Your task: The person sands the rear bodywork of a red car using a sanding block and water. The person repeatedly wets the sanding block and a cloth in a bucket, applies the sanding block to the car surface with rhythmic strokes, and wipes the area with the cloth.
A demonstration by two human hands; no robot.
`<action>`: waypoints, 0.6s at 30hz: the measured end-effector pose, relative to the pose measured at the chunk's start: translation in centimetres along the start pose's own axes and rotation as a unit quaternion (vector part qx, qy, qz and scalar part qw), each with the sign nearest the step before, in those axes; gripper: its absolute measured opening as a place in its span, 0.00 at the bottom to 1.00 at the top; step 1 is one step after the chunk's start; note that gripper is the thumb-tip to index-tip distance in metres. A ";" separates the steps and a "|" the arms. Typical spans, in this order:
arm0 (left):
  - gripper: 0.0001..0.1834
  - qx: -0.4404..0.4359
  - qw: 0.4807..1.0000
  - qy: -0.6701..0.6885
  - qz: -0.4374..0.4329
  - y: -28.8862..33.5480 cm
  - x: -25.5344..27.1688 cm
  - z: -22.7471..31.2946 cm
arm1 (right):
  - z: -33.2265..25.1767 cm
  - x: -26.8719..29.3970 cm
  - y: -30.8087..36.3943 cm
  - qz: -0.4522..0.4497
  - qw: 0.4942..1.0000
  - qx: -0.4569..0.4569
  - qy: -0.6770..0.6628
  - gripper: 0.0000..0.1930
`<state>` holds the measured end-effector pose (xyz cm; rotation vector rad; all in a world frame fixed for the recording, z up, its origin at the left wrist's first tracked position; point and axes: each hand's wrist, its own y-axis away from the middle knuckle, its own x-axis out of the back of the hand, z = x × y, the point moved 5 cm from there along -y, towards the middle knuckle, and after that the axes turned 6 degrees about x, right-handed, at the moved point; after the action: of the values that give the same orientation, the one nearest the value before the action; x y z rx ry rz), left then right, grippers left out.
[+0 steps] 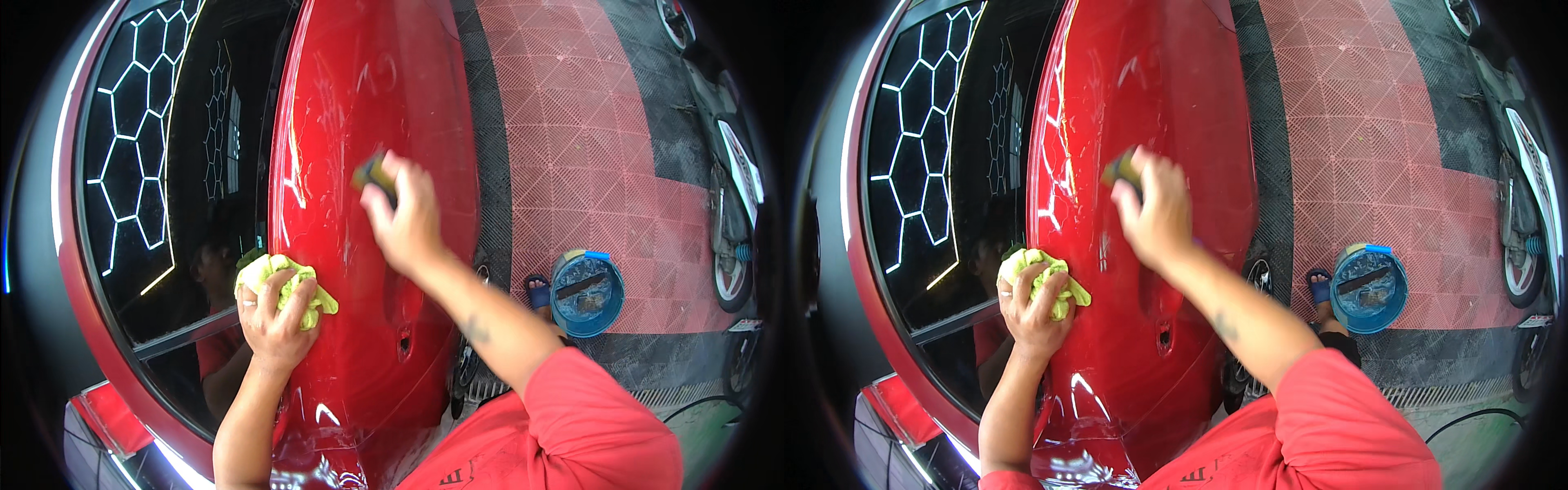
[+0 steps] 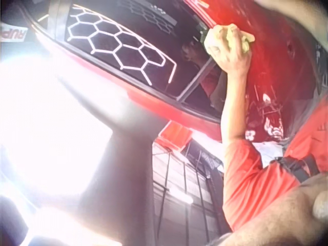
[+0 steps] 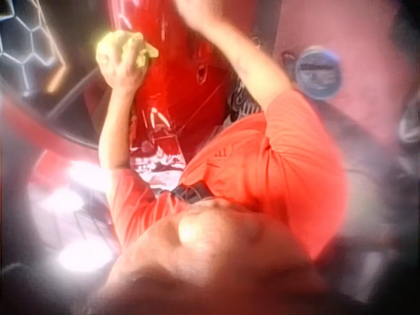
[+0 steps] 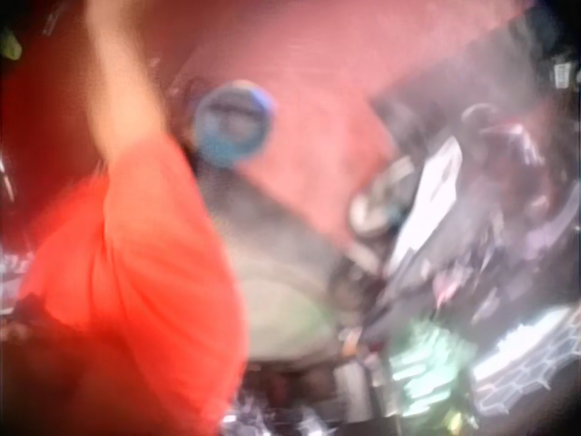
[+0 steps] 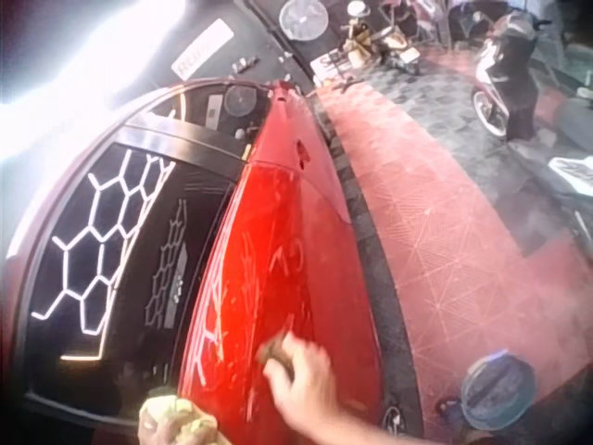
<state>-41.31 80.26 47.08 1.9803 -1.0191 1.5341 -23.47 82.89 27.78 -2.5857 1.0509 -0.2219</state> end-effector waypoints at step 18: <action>0.26 -0.012 1.000 0.006 0.004 -1.0 0.0 0.4 | 4.2 -0.2 -6.0 0.006 0.982 -0.157 0.102 0.24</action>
<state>-40.33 80.61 47.04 1.9510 -1.0368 1.5287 -18.59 88.08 26.05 -2.8853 1.2607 -0.3488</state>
